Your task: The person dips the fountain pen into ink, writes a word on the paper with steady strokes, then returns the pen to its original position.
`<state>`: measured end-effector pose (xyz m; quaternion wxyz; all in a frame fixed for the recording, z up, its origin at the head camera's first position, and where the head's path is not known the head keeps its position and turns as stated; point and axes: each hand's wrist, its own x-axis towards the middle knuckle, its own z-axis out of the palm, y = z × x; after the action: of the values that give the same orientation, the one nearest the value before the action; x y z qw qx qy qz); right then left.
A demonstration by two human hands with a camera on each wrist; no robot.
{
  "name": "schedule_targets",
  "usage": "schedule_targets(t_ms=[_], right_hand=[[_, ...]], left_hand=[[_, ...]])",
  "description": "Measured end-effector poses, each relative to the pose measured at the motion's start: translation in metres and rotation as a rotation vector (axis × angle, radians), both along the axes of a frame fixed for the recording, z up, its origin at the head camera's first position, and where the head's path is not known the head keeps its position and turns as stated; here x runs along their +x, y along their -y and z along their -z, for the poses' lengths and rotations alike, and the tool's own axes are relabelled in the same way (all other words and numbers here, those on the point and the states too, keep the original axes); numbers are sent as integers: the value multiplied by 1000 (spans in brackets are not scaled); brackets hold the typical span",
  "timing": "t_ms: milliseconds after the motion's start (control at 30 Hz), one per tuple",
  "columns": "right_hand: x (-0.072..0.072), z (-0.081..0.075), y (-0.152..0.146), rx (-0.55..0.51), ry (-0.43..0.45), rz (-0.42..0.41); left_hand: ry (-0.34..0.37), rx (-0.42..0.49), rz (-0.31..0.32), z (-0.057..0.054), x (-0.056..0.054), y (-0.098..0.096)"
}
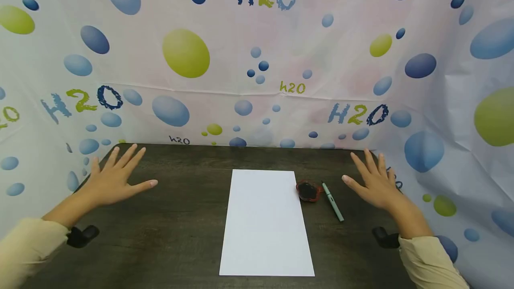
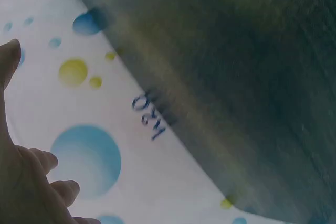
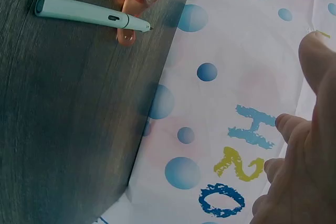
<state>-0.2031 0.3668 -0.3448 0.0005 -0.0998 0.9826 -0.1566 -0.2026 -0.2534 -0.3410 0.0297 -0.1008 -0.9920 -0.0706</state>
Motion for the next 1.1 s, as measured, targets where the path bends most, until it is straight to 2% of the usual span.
schedule_targets(t_ms=[233,467,800,1100], right_hand=[[-4,6,0,-19,-6,-12],[-6,19,4,-46,4,-8],[-10,37,10,-122,43,-8],[-8,57,12,-175,61,-15]], left_hand=[[-22,-3,79,21,-10,-33],[-29,10,201,46,-14,-77],[86,-4,345,82,-12,-128],[214,40,452,98,-7,-154]])
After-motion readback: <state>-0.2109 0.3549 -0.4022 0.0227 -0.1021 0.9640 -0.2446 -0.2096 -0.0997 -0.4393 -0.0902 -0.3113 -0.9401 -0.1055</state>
